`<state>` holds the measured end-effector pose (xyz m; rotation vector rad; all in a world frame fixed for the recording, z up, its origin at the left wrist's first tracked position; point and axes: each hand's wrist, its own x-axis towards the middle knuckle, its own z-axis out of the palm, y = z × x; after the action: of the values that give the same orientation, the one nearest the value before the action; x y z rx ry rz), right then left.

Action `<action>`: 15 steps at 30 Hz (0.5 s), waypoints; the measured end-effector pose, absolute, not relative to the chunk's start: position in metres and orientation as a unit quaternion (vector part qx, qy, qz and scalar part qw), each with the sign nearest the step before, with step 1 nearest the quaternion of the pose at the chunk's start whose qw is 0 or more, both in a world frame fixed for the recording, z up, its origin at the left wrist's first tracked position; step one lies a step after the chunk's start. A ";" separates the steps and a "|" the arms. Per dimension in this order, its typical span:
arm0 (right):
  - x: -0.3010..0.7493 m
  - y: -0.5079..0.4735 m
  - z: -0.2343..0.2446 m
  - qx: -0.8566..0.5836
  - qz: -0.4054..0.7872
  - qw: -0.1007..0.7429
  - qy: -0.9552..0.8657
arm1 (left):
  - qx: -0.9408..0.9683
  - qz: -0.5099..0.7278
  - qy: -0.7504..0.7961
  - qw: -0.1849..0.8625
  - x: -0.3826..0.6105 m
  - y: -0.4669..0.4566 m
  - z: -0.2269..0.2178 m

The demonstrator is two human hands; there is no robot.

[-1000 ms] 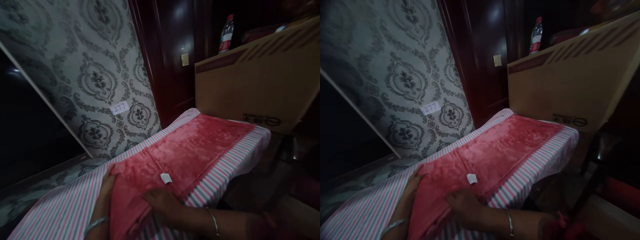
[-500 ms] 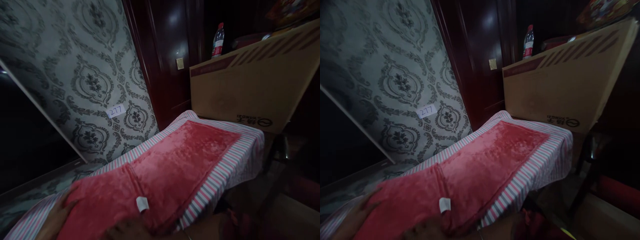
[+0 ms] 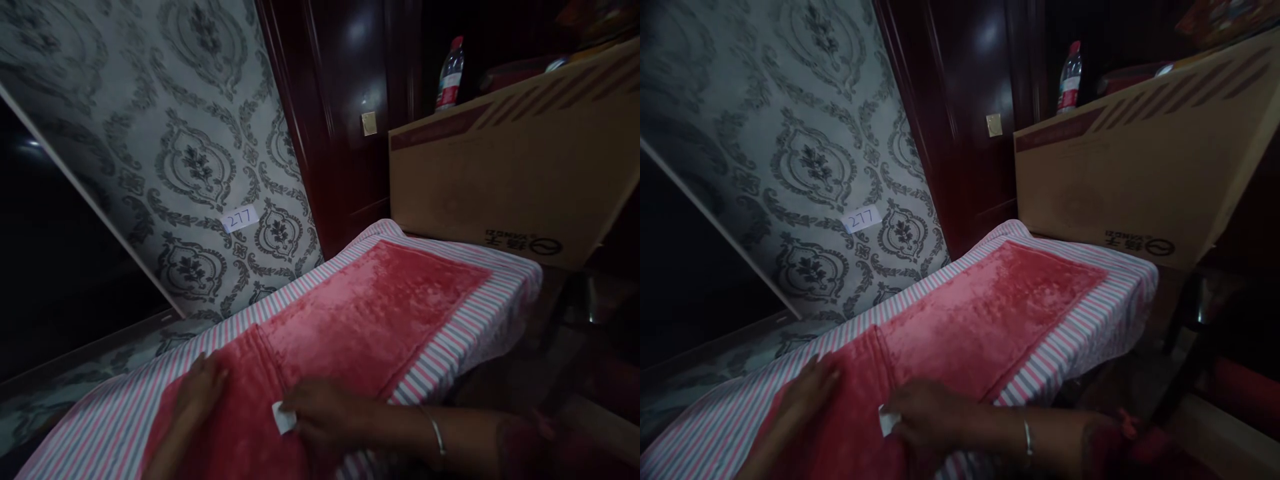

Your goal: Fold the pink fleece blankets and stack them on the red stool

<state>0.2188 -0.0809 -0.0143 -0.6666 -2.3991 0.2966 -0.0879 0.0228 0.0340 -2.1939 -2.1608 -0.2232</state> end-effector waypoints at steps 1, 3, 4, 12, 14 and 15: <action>0.239 -0.072 -0.014 -0.292 0.127 0.332 -0.888 | -0.729 -0.050 -0.683 0.025 -0.067 0.028 0.034; 0.284 -0.051 -0.018 -0.377 0.130 0.370 -0.839 | -0.740 -0.027 -0.672 0.021 -0.025 0.036 0.031; 0.309 -0.039 -0.021 -0.416 0.124 0.371 -0.821 | -0.737 -0.021 -0.675 0.018 -0.007 0.039 0.028; 0.511 0.021 -0.022 -0.747 -0.012 0.218 -0.628 | -0.713 -0.022 -0.691 0.116 0.048 0.048 -0.010; 0.552 0.023 -0.022 -0.802 -0.011 0.193 -0.566 | -0.714 -0.026 -0.689 0.120 0.043 0.052 -0.016; 0.570 0.023 -0.023 -0.818 -0.008 0.190 -0.542 | -0.718 -0.030 -0.686 0.118 0.040 0.054 -0.018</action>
<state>0.5697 0.0233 -0.0226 -2.2993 -1.5243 -0.0223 0.0396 0.0545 -0.0183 -2.0995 -2.0065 -0.0883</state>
